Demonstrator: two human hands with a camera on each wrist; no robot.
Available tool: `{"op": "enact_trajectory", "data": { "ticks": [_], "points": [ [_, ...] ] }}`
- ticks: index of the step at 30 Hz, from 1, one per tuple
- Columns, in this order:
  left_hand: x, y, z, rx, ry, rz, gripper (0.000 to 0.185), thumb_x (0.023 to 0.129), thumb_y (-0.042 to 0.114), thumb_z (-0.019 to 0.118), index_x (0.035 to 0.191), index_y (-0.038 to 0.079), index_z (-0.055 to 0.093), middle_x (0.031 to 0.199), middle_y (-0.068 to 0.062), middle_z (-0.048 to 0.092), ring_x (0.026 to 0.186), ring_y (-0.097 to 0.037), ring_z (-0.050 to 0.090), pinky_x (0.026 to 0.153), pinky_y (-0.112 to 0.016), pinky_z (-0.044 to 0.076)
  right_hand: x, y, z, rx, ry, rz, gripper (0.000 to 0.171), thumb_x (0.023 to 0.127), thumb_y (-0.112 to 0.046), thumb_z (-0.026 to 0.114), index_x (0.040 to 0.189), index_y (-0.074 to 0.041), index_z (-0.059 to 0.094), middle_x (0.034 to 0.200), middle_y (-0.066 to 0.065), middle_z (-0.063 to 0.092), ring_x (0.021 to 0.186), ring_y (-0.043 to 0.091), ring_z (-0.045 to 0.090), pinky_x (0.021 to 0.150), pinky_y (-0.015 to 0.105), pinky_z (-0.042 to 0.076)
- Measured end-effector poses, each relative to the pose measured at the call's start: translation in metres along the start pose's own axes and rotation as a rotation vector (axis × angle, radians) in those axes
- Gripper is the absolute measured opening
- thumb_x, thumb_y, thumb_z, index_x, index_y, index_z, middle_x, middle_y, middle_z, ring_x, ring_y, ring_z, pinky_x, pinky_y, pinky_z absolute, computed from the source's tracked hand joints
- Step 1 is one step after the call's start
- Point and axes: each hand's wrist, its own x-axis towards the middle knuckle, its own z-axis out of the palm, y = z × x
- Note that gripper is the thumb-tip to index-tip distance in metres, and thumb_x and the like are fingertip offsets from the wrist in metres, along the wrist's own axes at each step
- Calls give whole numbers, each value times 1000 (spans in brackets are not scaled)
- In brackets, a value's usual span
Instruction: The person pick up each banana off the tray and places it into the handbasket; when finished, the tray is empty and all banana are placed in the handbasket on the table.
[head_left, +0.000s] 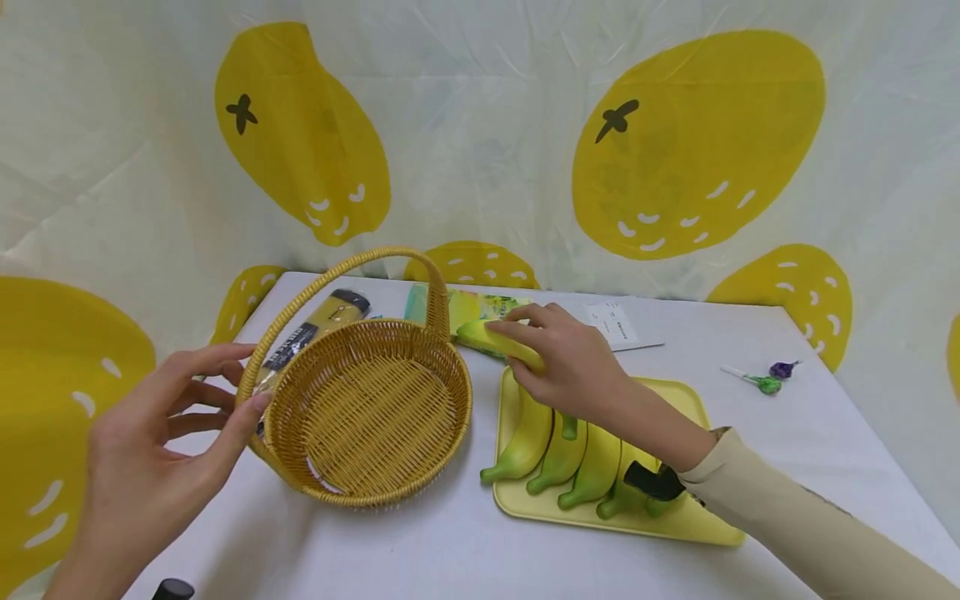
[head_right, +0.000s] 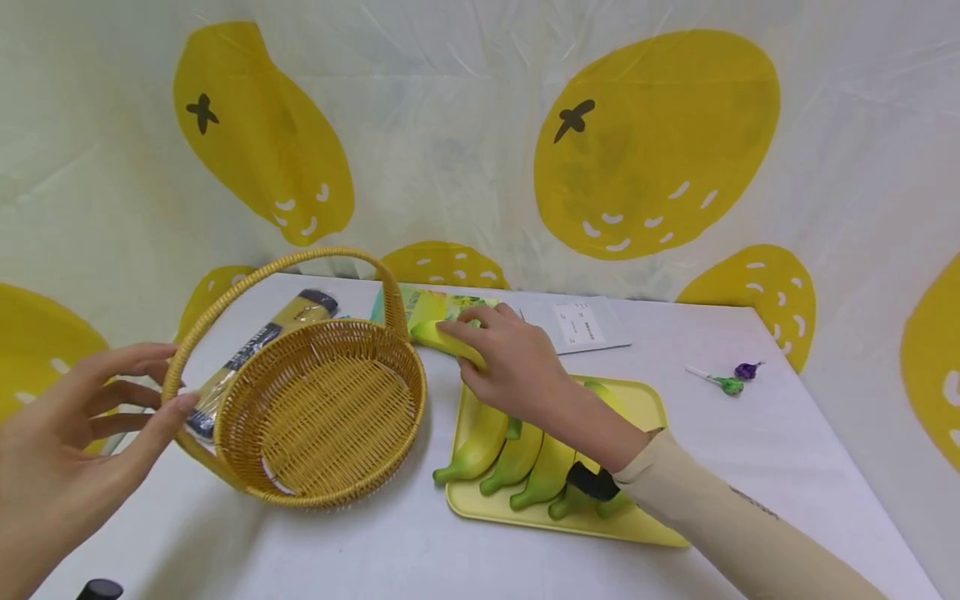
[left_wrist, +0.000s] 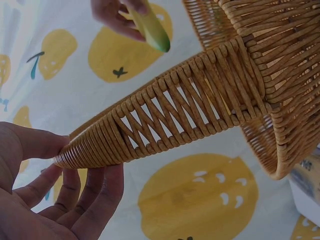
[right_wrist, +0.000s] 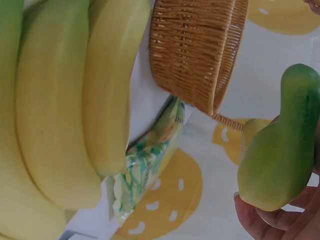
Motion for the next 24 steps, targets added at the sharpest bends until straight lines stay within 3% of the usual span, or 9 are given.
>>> {"op": "enact_trajectory", "data": {
  "ticks": [7, 16, 24],
  "points": [
    [1, 2, -1, 4, -14, -11, 58, 76, -17, 84, 129, 3, 73, 106, -9, 69, 77, -6, 67, 74, -12, 59, 15, -19, 12, 45, -28, -48, 44, 92, -11, 74, 135, -20, 75, 127, 3, 67, 109, 24, 64, 47, 26, 48],
    [0, 1, -1, 2, -13, -5, 60, 75, -19, 85, 129, 3, 73, 104, -7, 67, 76, -6, 67, 73, -12, 59, 41, -40, 31, 40, -129, -56, 45, 93, -15, 73, 137, -23, 74, 127, 2, 68, 101, 22, 62, 54, 28, 50],
    [0, 5, -3, 34, -34, -42, 58, 77, -17, 85, 130, 5, 73, 103, -7, 68, 77, -5, 67, 74, -13, 59, 73, -49, 50, 39, -217, -58, 45, 96, -17, 73, 140, -25, 71, 130, 3, 68, 110, 22, 64, 60, 29, 55]
  ]
}}
